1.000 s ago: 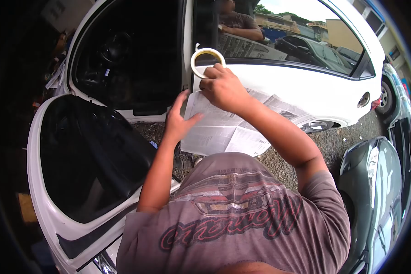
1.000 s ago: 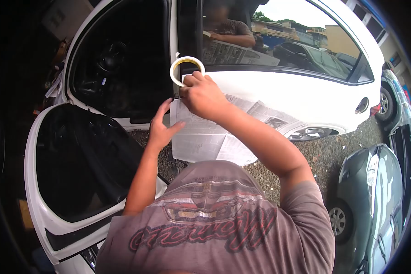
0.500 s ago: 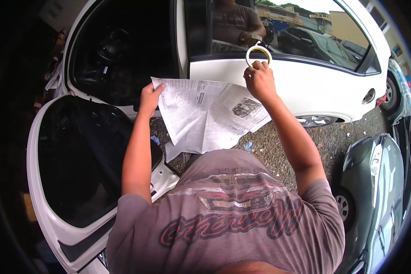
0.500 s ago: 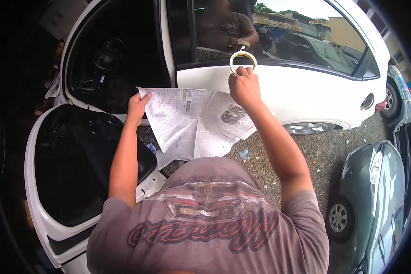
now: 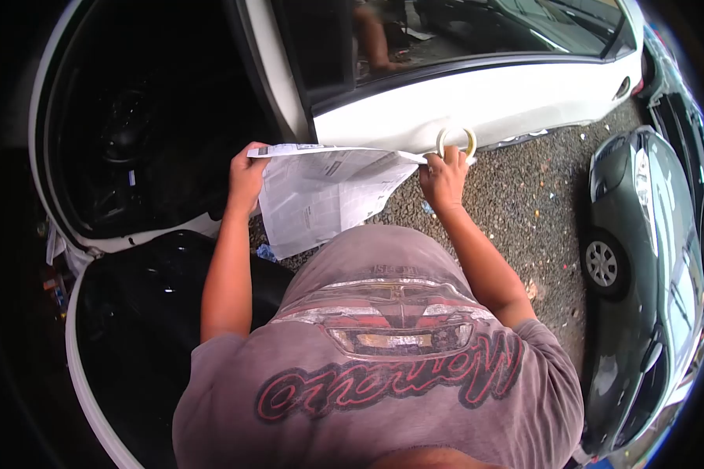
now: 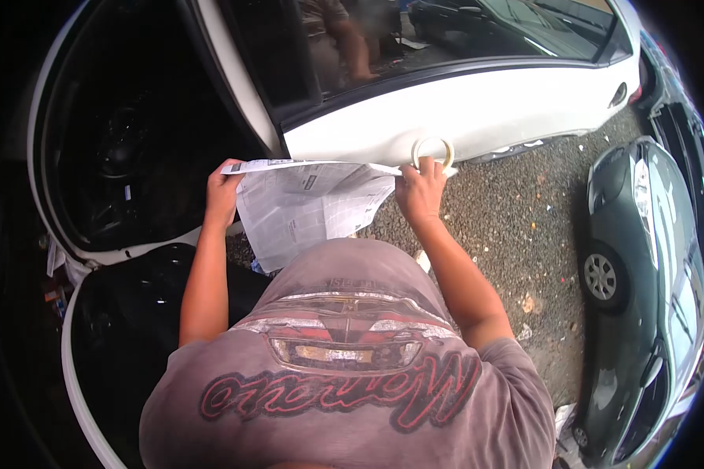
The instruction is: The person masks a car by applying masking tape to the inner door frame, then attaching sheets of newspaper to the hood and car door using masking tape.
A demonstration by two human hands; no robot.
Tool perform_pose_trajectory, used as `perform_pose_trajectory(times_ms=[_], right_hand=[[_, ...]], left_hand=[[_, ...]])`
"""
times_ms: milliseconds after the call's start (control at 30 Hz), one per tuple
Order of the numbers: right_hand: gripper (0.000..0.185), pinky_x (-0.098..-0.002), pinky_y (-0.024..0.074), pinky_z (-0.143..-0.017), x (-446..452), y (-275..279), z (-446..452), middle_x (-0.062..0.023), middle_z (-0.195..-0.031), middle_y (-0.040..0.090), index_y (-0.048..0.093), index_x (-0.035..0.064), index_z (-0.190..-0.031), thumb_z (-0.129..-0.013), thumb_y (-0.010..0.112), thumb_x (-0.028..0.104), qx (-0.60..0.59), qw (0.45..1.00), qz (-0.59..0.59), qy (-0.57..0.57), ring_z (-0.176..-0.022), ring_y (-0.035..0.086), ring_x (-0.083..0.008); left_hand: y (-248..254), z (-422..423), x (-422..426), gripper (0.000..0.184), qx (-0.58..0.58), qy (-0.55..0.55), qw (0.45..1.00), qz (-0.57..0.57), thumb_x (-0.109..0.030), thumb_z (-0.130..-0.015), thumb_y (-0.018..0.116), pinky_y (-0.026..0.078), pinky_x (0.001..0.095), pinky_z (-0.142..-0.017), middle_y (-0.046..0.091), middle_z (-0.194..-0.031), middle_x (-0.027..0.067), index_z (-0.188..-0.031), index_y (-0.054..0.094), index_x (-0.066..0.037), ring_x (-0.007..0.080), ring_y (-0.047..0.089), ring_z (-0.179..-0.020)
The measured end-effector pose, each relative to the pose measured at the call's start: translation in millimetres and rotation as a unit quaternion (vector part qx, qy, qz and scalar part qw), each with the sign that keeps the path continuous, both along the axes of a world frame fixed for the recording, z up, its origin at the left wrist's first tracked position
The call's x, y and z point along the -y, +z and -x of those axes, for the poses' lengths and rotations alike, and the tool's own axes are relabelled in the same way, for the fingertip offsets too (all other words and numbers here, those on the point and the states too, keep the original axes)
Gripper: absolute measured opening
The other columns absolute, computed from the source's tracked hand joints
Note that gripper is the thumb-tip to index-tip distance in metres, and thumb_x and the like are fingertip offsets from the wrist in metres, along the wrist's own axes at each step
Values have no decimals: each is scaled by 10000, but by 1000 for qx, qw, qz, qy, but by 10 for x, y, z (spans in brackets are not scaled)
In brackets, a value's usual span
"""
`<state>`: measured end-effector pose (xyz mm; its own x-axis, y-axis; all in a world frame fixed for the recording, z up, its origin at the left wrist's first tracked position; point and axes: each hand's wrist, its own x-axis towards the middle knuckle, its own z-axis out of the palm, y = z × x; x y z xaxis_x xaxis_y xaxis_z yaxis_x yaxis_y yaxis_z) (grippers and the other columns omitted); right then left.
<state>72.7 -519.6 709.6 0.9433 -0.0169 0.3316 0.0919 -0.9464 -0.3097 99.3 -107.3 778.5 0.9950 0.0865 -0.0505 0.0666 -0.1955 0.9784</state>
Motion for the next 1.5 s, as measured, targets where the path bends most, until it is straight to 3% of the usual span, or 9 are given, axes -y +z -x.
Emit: perform_pose_trajectory(times_ms=[67,233,700,967,1167,1300,1400,1500], right_hand=[[167,-509,444,-918,-29,101,-23,-131,-1083,562,767,127,-946,-781,786,131,53,998,-45,-10,-1061,523,-389],[56,-510,430,-885,-97,737,-294,-118,-1129,582,736,98,-881,-854,696,127,105,994,-1,-24,-1078,532,-368],[122,-503,412,-872,-146,1033,-789,-101,-1114,592,717,72,-888,-878,650,173,57,993,100,-40,-1082,540,-335],[123,-507,398,-888,-5,976,-851,-107,-1116,583,702,78,-892,-878,665,194,76,992,96,20,-1095,529,-349],[105,-511,390,-907,61,955,-978,-113,-1137,568,698,95,-892,-832,702,181,74,995,63,8,-1109,510,-355],[129,-501,398,-924,94,1070,-913,-99,-1137,571,730,106,-933,-838,736,192,77,996,41,10,-1123,515,-349],[160,-496,414,-937,109,1194,-958,-97,-1138,574,754,98,-938,-823,795,202,59,998,22,-7,-1128,526,-341],[190,-481,435,-924,79,1316,-1007,-102,-1130,574,752,116,-974,-820,826,197,83,996,35,17,-1094,533,-350]], left_hand=[[-31,-105,-130,94,-49,-4,998,33,-75,-997,666,472,255,-744,678,-892,-24,-1030,720,-6,62,592,-820],[10,-263,-335,238,-59,-34,998,3,-137,-1008,690,528,287,-842,764,-1066,73,-1132,735,61,106,677,-934],[-79,-274,-334,200,0,10,1000,-19,-83,-956,742,535,285,-787,771,-989,48,-1103,754,53,84,668,-874],[-157,-163,-159,191,29,119,991,-51,-91,-940,752,522,287,-754,770,-940,51,-1071,752,47,81,657,-840],[-10,-195,-282,190,-12,84,995,-59,-88,-937,752,525,292,-766,773,-949,55,-1073,755,45,85,661,-852],[298,-276,-436,216,-41,-1,998,-48,-79,-925,761,532,293,-839,781,-1009,69,-1097,758,50,94,672,-918],[413,-423,-593,211,-67,-57,989,-122,-79,-903,774,536,310,-865,784,-1015,75,-1067,769,54,114,675,-924],[494,-514,-637,213,-66,-80,987,-123,-89,-901,779,533,305,-863,784,-999,73,-1058,770,55,110,670,-913]])
